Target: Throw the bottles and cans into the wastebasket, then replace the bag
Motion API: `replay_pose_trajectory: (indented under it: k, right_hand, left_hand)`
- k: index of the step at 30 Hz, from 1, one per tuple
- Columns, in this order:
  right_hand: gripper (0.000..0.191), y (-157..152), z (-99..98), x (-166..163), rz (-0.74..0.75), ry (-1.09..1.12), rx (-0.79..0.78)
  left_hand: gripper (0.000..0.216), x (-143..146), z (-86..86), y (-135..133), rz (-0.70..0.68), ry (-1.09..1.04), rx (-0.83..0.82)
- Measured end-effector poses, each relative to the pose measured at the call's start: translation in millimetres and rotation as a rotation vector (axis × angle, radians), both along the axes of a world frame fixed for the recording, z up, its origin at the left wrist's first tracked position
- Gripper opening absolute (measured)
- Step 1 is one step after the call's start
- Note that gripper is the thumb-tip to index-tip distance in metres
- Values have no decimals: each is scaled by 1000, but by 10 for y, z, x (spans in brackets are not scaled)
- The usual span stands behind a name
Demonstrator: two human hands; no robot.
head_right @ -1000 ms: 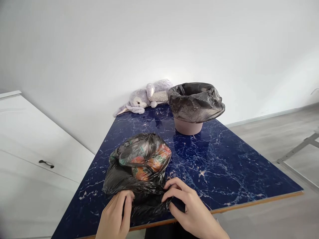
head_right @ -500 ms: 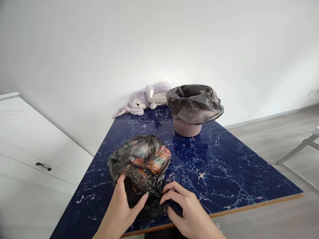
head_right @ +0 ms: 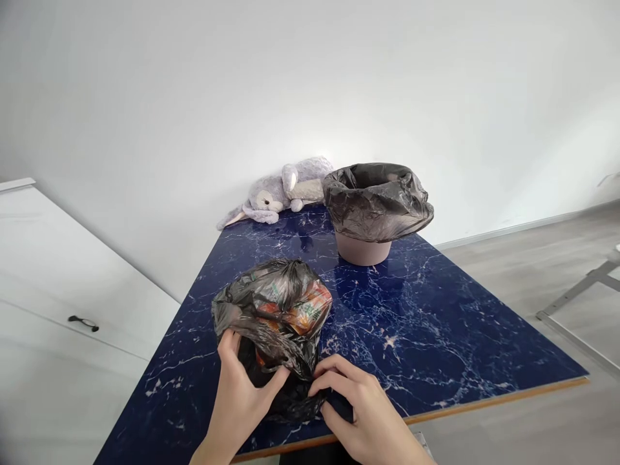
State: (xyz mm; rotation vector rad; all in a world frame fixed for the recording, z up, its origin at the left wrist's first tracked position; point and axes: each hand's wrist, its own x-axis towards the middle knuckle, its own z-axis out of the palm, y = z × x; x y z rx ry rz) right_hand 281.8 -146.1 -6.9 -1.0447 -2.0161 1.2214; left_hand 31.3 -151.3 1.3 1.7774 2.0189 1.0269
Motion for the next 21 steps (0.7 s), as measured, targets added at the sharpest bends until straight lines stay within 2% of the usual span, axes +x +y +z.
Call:
replay_pose_trajectory:
  k: [4, 6, 8, 10, 13, 16, 21]
  right_hand:
    - [27, -9, -50, 25, -1, 93, -22]
    - [30, -2, -76, 43, -3, 149, -30]
    - [32, 7, -85, 65, -3, 190, -50]
    - [34, 15, -75, 91, 2, 219, -79]
    - [37, 21, -48, 128, 15, 256, -103]
    - [39, 22, -32, 146, 32, 275, -95]
    - [37, 19, -18, 136, 50, 254, -128]
  left_hand:
    - [84, -30, -44, -198, -27, 61, 258]
    - [67, -60, -44, -275, -28, 80, 329]
    - [46, -100, -49, -335, -38, 94, 295]
    - [30, -138, -81, -386, -67, 113, 175]
    - [35, -167, -156, -446, -110, 146, 12]
    - [50, -148, -175, -447, -167, 197, -30]
    - [61, -99, 7, -250, -282, 323, -44]
